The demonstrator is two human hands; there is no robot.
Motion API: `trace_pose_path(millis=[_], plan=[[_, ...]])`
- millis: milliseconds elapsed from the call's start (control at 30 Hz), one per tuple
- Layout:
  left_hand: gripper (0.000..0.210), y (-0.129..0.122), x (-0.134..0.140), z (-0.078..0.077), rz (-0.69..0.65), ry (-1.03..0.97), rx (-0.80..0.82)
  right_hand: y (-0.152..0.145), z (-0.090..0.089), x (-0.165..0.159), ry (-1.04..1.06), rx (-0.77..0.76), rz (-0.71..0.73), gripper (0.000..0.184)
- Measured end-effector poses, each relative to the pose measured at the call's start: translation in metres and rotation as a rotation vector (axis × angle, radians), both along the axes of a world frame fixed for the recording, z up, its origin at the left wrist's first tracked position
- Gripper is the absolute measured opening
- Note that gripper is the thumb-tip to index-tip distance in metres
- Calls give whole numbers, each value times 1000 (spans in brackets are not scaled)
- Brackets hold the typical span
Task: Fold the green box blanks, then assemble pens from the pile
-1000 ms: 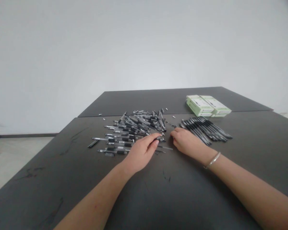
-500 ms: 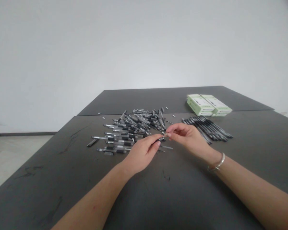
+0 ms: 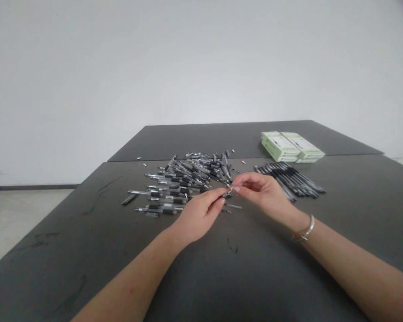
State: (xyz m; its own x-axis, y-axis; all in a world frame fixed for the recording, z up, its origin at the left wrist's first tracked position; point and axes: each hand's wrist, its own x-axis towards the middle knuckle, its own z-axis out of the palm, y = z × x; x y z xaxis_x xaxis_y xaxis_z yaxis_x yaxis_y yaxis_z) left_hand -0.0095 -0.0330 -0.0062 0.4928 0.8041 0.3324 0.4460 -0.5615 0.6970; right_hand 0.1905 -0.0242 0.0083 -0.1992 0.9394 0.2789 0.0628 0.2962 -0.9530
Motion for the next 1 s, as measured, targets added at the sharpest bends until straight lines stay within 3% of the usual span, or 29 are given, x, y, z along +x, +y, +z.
trace_pose_path(millis=[500,1000], plan=[[31,0,-2,-4,-1,70,56,-6,-1,-1,-342,240,23,9],[26,-3,-1,1,20,191,86,-7,-3,-1,-480,218,37,11]])
